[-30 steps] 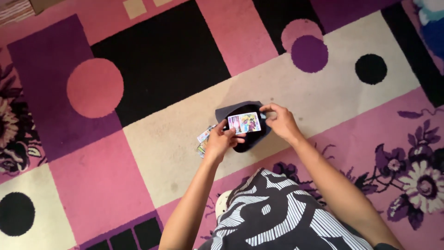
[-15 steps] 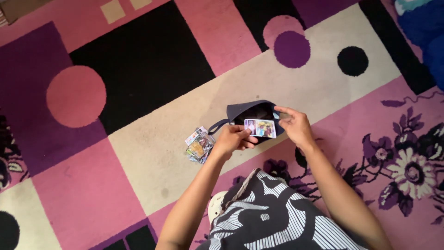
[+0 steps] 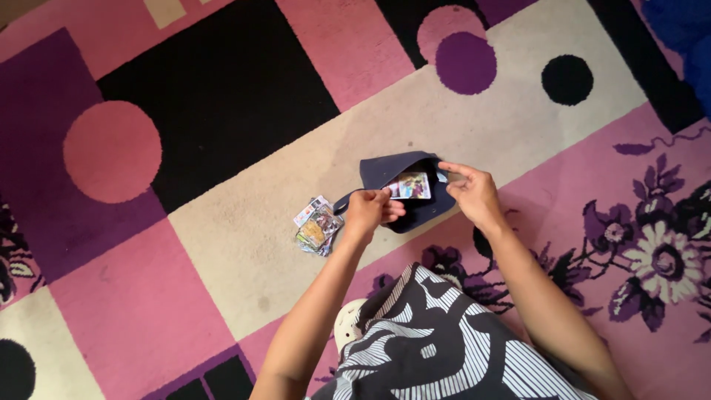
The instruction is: The person is putting several trading cards into a blue pouch while standing on a patterned rug.
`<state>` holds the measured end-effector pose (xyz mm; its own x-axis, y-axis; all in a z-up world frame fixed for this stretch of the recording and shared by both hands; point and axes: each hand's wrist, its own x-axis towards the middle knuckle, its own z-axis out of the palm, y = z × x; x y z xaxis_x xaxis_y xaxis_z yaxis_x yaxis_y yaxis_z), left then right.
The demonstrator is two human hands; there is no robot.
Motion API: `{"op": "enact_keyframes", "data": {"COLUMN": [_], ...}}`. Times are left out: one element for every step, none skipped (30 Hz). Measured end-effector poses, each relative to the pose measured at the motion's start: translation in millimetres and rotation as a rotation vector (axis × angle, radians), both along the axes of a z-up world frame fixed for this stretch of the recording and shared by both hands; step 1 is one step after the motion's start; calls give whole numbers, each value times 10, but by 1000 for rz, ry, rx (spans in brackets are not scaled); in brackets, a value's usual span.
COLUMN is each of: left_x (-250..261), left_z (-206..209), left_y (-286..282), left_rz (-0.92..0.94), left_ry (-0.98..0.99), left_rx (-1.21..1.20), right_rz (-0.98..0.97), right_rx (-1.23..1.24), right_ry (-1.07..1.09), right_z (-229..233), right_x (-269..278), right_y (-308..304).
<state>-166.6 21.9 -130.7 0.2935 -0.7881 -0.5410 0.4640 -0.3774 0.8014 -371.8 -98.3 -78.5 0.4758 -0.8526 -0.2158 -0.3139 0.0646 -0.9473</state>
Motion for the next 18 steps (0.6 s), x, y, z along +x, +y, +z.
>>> {"op": "enact_keyframes", "data": {"left_x": [-30, -66, -98, -110, -123, -149, -156, -160, -164, -137, -111, -82, -22, 41, 100, 200, 301, 404], "left_z": [-51, -104, -158, -223, -288, -352, -312, -275, -238, -152, -65, 21, 164, 308, 452, 335, 220, 107], "left_y": [-34, -48, -63, -82, -100, -109, -84, -59, -35, 10, 55, 95, 162, 232, 302, 374, 448, 521], "left_rz": [3, 27, 52, 59, 65, 69, 74, 64, 54, 60, 50, 43, 51, 28, 4, 13, 117, 219], "left_ry": [0, 50, 101, 101, 128, 156, 156, 151, 145, 144, 168, 192, 193, 196, 200, 197, 107, 14], "left_rx": [2, -36, -75, -72, -86, -100, -97, -115, -134, -131, -114, -97, -95, -85, -76, -70, -96, -123], "right_rz": [3, -9, -21, -14, -1, 9, 14, 11, 8, 14, -8, -27, -19, -20, -22, -14, -25, -39], "right_rx": [2, 12, 22, 25, 12, 1, 4, 0, -3, 0, 24, 47, 50, 41, 31, 38, 34, 28], "right_ry": [0, 30, 60, 61, 22, -16, -15, -2, 11, 11, 29, 49, 50, 36, 22, 20, 45, 70], "right_z": [18, 32, 45, -39, -122, -205, -135, -68, -1, 24, 49, 76, 51, 20, -11, 25, 61, 98], "right_x": [19, 35, 55, 52, 49, 30, 41, 58, 76, 77, 79, 88, 71, 58, 43, 57, 71, 82], "right_y": [-6, 1, 7, -22, -50, -65, -48, -38, -28, -19, -10, -9, -20, -28, -36, -29, -23, -17]}}
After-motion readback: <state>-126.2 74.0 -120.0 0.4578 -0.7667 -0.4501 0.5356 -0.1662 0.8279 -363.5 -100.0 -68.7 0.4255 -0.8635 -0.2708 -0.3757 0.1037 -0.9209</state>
